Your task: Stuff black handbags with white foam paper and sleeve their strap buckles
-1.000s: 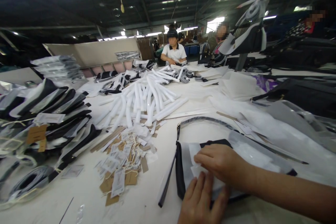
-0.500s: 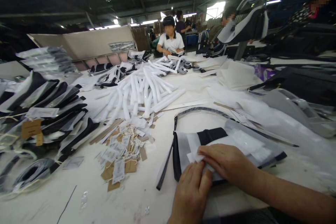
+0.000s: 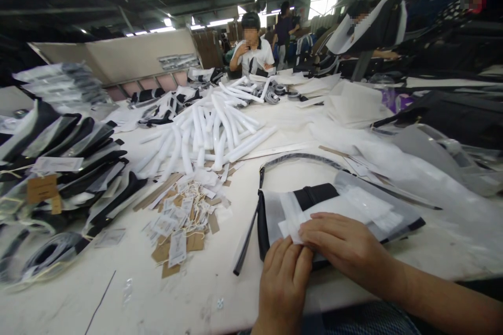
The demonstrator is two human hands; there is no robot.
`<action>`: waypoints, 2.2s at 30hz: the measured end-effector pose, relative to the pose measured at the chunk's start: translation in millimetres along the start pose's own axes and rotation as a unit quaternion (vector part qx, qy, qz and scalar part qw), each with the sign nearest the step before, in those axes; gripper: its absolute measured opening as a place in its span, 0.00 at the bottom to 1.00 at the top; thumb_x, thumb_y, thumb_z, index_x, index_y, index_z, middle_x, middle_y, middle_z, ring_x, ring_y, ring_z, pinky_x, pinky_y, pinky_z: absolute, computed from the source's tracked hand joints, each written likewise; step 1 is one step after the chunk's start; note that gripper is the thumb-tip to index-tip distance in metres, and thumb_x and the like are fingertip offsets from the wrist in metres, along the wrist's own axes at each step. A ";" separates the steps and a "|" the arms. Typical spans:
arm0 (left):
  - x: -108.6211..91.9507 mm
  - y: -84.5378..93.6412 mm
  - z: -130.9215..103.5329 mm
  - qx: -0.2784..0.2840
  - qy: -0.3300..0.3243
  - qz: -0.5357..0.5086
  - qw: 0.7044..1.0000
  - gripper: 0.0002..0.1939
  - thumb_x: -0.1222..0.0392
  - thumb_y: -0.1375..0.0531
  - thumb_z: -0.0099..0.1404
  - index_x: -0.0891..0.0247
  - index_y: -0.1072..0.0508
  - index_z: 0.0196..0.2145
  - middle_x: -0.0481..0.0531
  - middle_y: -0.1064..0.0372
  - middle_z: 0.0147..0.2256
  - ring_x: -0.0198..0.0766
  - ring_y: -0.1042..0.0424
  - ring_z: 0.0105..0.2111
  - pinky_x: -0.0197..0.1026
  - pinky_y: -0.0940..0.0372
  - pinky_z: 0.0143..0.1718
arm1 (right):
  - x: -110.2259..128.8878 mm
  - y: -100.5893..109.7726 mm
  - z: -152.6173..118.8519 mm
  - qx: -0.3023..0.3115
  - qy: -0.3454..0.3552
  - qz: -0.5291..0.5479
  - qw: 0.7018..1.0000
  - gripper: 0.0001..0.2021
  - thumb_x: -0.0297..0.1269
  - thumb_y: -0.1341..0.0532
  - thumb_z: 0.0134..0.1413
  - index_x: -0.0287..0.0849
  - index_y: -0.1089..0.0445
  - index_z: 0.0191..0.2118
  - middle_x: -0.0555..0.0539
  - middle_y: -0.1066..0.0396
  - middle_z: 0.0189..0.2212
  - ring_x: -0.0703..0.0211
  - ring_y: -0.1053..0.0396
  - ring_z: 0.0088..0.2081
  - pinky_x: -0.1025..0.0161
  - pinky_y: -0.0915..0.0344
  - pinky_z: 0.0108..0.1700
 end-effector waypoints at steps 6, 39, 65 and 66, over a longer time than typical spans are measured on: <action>1.7 2.0 -2.5 0.004 -0.017 -0.006 1.000 0.13 0.65 0.49 0.75 0.64 0.24 0.47 0.54 0.23 0.45 0.39 0.25 0.47 0.42 0.29 0.51 | 4.3 5.8 -3.6 -0.024 -0.012 0.008 1.000 0.09 0.26 0.43 0.64 0.41 0.26 0.43 0.45 0.20 0.38 0.58 0.22 0.39 0.59 0.24 0.50; -2.8 -1.4 -7.2 0.022 -0.057 -0.004 0.998 0.15 0.69 0.49 0.74 0.68 0.25 0.50 0.55 0.24 0.50 0.40 0.27 0.54 0.46 0.30 0.56 | -40.7 7.5 15.5 0.053 -0.034 -0.035 0.997 0.11 0.29 0.43 0.65 0.41 0.27 0.50 0.43 0.22 0.45 0.54 0.24 0.46 0.51 0.30 0.57; -4.5 1.8 -1.6 -0.004 -0.071 0.026 0.997 0.17 0.67 0.50 0.75 0.60 0.22 0.49 0.48 0.23 0.49 0.39 0.25 0.49 0.42 0.30 0.50 | -66.4 -5.5 20.1 0.065 -0.075 -0.005 0.995 0.14 0.34 0.45 0.68 0.43 0.29 0.55 0.43 0.25 0.51 0.56 0.29 0.53 0.56 0.34 0.58; -4.3 1.6 -1.4 0.001 -0.071 0.024 0.997 0.17 0.67 0.50 0.75 0.60 0.23 0.49 0.48 0.23 0.49 0.40 0.25 0.50 0.42 0.30 0.50 | -57.5 1.6 9.8 0.053 -0.061 -0.007 0.997 0.13 0.33 0.46 0.69 0.43 0.29 0.54 0.43 0.24 0.50 0.57 0.28 0.52 0.58 0.33 0.57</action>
Point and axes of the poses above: each hand's wrist, its own z-axis towards the middle knuckle, its own y-axis out of the back of the hand, x = y × z, the point moved 9 cm from there along z, towards the middle knuckle
